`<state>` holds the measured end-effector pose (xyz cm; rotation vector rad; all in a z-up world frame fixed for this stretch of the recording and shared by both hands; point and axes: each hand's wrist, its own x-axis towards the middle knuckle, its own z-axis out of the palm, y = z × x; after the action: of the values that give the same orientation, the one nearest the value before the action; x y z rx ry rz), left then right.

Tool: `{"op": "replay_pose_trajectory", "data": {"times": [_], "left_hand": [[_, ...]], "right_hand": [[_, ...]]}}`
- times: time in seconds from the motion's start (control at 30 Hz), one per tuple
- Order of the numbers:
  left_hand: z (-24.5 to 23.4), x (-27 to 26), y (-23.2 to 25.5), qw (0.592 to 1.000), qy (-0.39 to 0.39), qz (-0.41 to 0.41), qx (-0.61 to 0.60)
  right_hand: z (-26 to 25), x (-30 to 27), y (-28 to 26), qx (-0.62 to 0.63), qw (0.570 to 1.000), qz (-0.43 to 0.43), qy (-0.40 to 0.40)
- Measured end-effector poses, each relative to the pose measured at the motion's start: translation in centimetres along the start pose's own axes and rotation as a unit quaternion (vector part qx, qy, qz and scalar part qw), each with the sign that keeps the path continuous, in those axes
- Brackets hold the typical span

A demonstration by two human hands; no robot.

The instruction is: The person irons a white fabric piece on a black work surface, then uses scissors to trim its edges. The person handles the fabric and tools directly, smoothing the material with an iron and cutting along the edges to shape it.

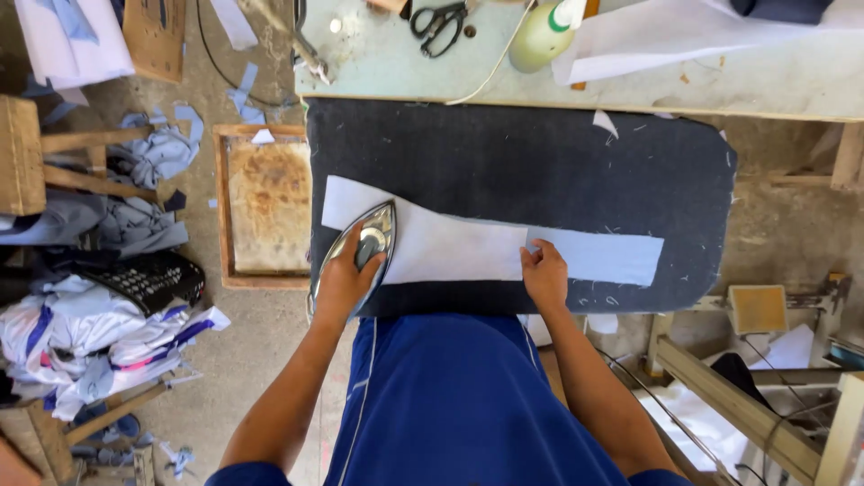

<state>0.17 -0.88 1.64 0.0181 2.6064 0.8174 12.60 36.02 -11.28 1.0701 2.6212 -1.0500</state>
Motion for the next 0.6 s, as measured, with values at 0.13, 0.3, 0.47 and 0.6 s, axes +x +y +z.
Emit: {"op": "replay_pose_trajectory", "data": {"times": [0.13,0.3,0.47,0.6], "left_hand": [[0.0,-0.5,-0.7,1.0,0.003,-0.006,-0.007],[-1.8,-1.5,0.9,1.0,0.001,-0.022,-0.011],[-0.8,-0.9,-0.7,1.0,-0.004,-0.029,-0.008],[-0.3,-1.4,-1.5,0.999,-0.01,-0.03,-0.01]], "right_hand": [[0.4,2.2,-1.3,-0.001,1.0,0.012,0.007],[2.1,4.2,-0.4,-0.041,0.998,0.019,0.038],[1.4,4.1,-2.2,-0.033,0.999,-0.006,0.033],[1.0,3.5,-2.9,-0.034,0.999,-0.008,0.038]]}}
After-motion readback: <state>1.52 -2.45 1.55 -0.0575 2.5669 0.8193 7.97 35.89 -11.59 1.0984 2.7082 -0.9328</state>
